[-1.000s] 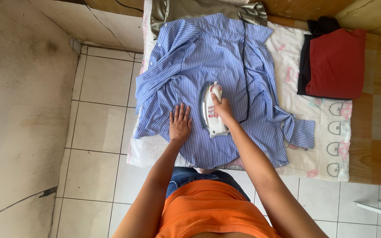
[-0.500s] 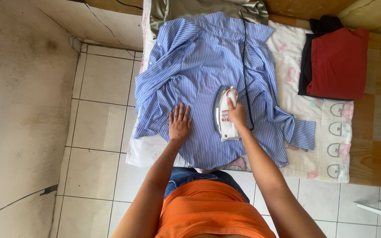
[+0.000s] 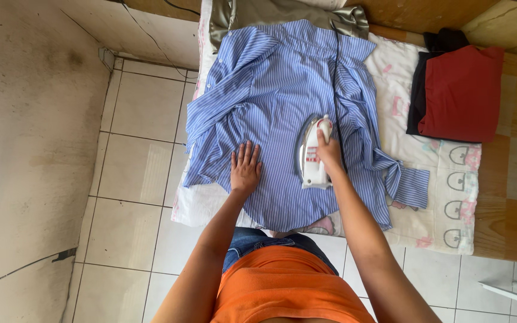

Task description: The person irons a blue and white striped shirt laid out on a bed. They use a white electric iron to smooth the fabric, moving it back and forth across the shirt's surface while holding the material steady with their other hand.

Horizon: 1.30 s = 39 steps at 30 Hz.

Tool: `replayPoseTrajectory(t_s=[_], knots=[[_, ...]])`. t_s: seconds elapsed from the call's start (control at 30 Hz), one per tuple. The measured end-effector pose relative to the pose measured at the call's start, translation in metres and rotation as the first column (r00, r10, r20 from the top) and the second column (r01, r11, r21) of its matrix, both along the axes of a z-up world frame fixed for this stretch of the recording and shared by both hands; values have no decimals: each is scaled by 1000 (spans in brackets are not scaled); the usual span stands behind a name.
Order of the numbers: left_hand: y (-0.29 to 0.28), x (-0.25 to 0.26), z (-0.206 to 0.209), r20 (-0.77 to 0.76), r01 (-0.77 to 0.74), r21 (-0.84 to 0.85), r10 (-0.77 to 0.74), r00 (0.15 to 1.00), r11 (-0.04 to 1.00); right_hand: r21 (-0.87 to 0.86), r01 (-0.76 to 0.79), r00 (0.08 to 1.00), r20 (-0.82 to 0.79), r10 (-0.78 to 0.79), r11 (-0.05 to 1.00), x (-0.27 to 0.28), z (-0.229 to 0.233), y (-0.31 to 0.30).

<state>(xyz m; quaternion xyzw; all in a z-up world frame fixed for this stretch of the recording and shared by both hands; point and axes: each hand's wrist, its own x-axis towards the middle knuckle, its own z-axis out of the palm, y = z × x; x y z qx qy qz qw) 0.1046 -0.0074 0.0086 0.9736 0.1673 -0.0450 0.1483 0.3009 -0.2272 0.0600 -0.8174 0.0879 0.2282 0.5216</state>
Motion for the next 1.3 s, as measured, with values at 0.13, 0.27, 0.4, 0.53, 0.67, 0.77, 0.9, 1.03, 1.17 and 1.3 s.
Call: replayPoseTrajectory(t_s=[0.13, 0.27, 0.4, 0.53, 0.67, 0.77, 0.9, 1.03, 1.17, 1.3], knots=[[-1, -1, 5, 28, -8, -16, 8, 1000, 1000, -35, -97, 995, -34, 96, 995, -44, 4, -17], [1, -3, 15, 13, -19, -62, 20, 1000, 998, 88, -154, 983, -90, 162, 984, -62, 10, -20], [11, -1, 22, 114, -33, -40, 37, 993, 999, 104, -124, 984, -117, 136, 987, -57, 13, -6], [25, 9, 19, 142, -37, -21, 40, 989, 999, 121, -151, 985, -64, 160, 981, -42, 11, 20], [31, 9, 13, 141, -30, -8, 30, 990, 1000, 164, -120, 990, -55, 130, 979, -16, 7, 50], [30, 8, 14, 125, -28, 9, 27, 992, 1000, 191, -99, 991, -65, 113, 977, 5, 6, 69], [30, 3, 15, 73, -45, -38, 48, 996, 998, 220, -65, 991, -97, 88, 973, 9, 2, 82], [30, 0, 13, 96, -60, -76, 67, 993, 995, 190, -114, 988, -81, 131, 975, -17, 0, 76], [32, -5, 9, 237, -111, -101, 132, 962, 989, 156, -193, 977, -66, 205, 969, -58, 5, 67], [41, -4, 7, 367, -271, -95, 287, 885, 958, 159, -278, 953, -80, 293, 947, -91, 18, 60]])
